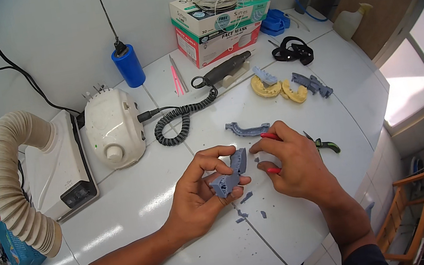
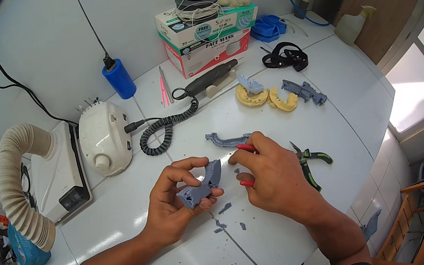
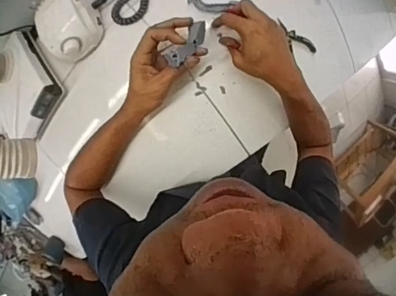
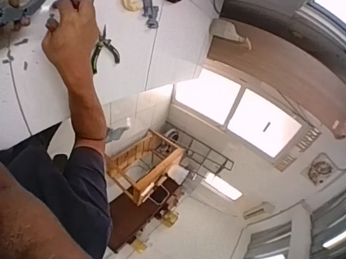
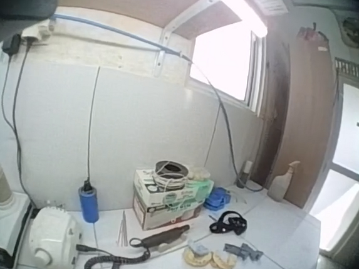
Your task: Trimming excess material from a resin dental prosthesis model using pliers on a laboratory workbench.
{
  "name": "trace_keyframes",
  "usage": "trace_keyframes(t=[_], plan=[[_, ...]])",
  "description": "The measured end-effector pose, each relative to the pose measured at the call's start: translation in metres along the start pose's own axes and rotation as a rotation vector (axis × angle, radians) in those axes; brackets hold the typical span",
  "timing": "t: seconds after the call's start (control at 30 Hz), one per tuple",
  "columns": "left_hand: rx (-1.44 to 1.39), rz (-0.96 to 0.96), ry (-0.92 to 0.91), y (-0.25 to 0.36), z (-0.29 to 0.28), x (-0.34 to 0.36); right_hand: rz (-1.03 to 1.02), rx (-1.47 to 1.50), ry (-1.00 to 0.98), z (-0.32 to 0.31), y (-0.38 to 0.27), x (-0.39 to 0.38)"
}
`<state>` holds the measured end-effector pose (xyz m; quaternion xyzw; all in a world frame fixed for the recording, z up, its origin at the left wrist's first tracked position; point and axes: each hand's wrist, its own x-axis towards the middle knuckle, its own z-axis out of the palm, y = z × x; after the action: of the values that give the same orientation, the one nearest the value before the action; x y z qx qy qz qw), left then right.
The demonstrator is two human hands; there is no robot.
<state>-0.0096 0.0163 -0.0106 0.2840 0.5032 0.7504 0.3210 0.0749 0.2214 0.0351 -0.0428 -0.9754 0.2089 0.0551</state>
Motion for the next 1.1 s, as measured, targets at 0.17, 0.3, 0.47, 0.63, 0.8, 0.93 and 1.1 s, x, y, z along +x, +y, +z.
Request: trace_keyframes(t=[0.17, 0.3, 0.47, 0.63, 0.8, 0.93, 1.1], plan=[[0.002, -0.025, -0.049, 0.007, -0.001, 0.001, 0.022, 0.273, 0.236, -0.015, -0.007, 0.004], [-0.251, -0.102, -0.07, 0.001, -0.005, -0.001, -0.112, 0.433, 0.444, -0.021, 0.009, 0.001], [-0.259, -0.133, -0.076, 0.004, -0.004, 0.002, -0.099, 0.598, 0.495, -0.027, 0.005, -0.028], [-0.281, -0.103, -0.072, 0.002, -0.004, 0.001, 0.04, 0.666, 0.57, -0.003, -0.003, -0.068], [-0.357, -0.166, -0.027, 0.005, -0.003, -0.001, 0.114, 0.593, 0.594, 0.019, 0.004, -0.113], [-0.385, -0.184, -0.019, 0.002, -0.004, -0.003, 0.066, 0.396, 0.578, 0.018, 0.006, -0.145], [-0.502, -0.333, -0.069, 0.005, 0.008, -0.01, 0.069, 0.199, 0.6, 0.022, -0.001, -0.167]])
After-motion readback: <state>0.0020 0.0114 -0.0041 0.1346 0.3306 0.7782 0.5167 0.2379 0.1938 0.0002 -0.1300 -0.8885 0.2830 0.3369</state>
